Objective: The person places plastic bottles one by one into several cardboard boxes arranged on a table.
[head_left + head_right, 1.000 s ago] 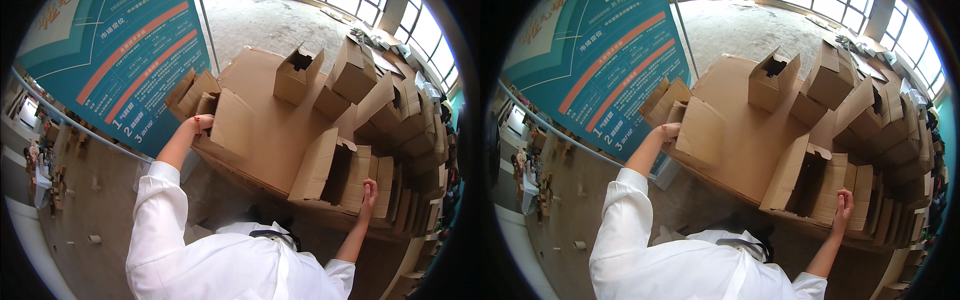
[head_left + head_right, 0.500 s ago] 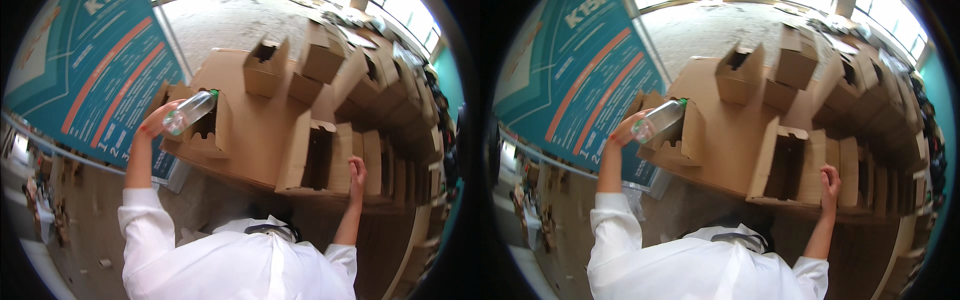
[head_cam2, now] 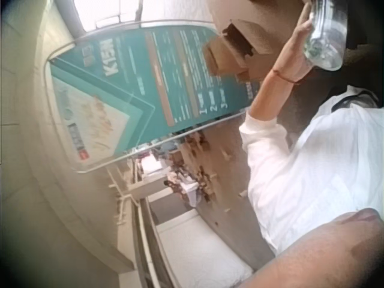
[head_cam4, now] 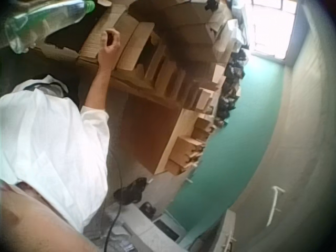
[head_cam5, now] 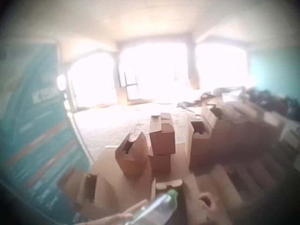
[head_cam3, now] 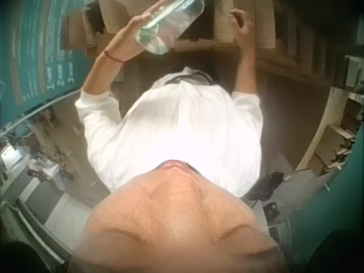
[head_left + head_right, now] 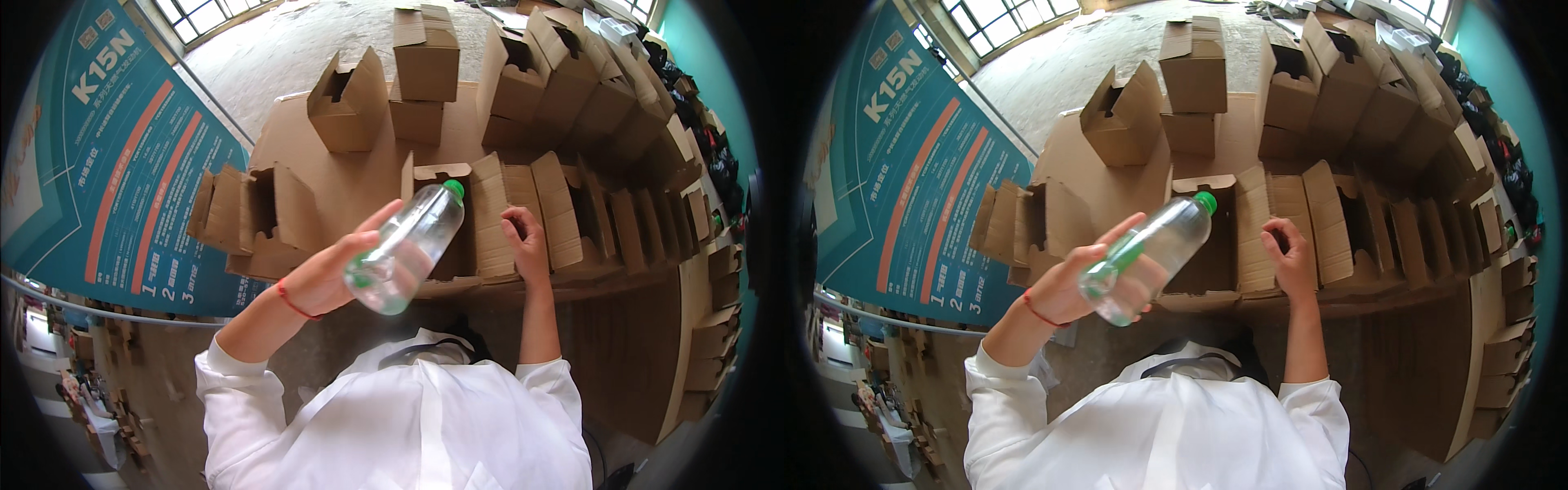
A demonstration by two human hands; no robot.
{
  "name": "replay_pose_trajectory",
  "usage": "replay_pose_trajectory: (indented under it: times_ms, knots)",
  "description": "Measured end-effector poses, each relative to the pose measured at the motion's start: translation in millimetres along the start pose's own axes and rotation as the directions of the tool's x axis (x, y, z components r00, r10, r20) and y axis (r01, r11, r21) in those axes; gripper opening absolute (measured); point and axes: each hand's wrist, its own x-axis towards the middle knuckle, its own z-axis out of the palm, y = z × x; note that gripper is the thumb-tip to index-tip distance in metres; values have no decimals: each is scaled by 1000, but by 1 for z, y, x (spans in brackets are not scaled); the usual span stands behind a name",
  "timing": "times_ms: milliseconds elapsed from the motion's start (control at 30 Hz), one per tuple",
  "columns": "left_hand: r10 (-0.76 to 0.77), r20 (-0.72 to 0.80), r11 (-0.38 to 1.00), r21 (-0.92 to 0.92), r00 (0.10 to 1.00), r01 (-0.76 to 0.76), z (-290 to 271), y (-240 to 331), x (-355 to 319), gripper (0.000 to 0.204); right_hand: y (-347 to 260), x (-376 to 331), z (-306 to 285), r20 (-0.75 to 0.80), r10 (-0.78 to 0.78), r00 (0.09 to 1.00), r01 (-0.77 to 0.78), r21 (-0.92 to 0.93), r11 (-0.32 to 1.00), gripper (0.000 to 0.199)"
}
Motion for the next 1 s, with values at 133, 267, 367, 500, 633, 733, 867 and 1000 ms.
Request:
replay_pose_trajectory:
  times_ms: [133,267,367,500,633,733,867,1000]
  knots:
    - [-149,-205,934,291,967,206,18,-25,44,83,-10,-1,1,31,26,999,-25,-18,1000,9]
    - [-150,-410,715,583,900,385,16,-35,86,83,-12,0,1,43,-16,999,17,-37,999,12]
    - [-71,-417,618,695,906,368,17,-39,110,83,-10,0,-5,73,35,997,-32,-40,999,15]
    - [-128,-496,499,716,859,488,-3,-52,145,81,-7,-1,-6,90,-47,995,50,-22,999,19]
    - [-130,-543,237,796,830,557,-28,-86,171,75,-6,-2,-14,174,-45,984,57,-64,996,26]
    - [-179,-509,-4,856,842,517,-29,-93,174,67,-7,-1,-17,224,-52,973,64,-49,997,28]
    - [-133,-379,110,913,916,393,6,-61,157,69,-3,-1,-18,236,-27,971,30,-9,1000,28]
    - [-228,-197,-276,952,953,131,50,-26,115,92,-9,1,-22,255,-37,966,41,-12,999,27]
